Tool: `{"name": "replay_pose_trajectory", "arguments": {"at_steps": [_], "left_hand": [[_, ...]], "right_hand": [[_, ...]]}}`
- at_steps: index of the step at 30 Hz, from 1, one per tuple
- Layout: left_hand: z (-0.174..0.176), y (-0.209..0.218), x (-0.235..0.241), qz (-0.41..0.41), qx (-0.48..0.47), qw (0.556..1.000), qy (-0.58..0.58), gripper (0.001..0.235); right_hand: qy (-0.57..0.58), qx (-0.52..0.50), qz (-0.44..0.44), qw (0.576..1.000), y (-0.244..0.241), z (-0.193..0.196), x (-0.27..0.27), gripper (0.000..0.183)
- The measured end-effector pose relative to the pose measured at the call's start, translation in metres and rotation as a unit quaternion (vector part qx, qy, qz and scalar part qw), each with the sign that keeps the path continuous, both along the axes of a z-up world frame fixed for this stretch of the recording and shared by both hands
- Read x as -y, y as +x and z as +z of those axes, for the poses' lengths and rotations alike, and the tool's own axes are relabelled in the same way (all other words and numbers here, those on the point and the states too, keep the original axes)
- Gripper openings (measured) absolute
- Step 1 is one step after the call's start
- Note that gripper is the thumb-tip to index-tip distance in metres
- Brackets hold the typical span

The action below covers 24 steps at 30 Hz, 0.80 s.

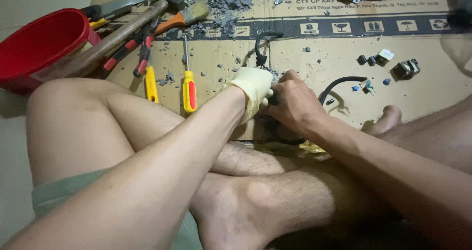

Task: The person sits on the floor and uses pliers to remove components from a green circuit board. They also use a screwdriver to scrape residue off the board and handle various small electronic parts scattered on the cardboard surface.

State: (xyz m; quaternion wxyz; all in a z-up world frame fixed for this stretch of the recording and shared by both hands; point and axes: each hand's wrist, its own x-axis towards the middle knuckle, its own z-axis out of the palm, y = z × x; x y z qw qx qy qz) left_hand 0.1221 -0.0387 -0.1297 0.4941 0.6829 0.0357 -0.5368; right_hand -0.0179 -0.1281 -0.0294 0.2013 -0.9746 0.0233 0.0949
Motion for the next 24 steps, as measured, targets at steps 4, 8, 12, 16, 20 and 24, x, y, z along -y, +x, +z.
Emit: {"name": "replay_pose_trajectory", "arguments": {"at_steps": [4, 8, 12, 16, 20, 24], "left_hand": [[0.03, -0.015, -0.001, -0.023, 0.158, 0.983, 0.088, 0.049], [0.056, -0.039, -0.01, -0.078, 0.346, 0.917, 0.185, 0.035], [0.076, -0.069, -0.026, -0.103, 0.457, 0.847, 0.252, 0.029], [0.074, -0.073, -0.034, -0.095, 0.556, 0.771, 0.296, 0.03], [0.095, -0.078, -0.027, -0.09, 0.506, 0.809, 0.287, 0.029], [0.05, -0.045, -0.008, -0.163, 0.575, 0.736, 0.316, 0.036]], "right_hand": [[-0.003, -0.001, -0.012, 1.0, 0.004, -0.003, -0.002, 0.04], [0.063, 0.01, -0.009, 0.998, 0.003, -0.012, 0.008, 0.041], [0.033, -0.012, 0.003, 0.999, 0.003, -0.007, 0.004, 0.048], [0.009, -0.015, -0.002, 1.0, -0.003, 0.013, -0.004, 0.044], [0.03, 0.006, 0.0, 1.0, -0.003, 0.007, -0.001, 0.04], [0.029, 0.002, -0.015, 0.999, -0.005, 0.008, 0.0, 0.04]]}}
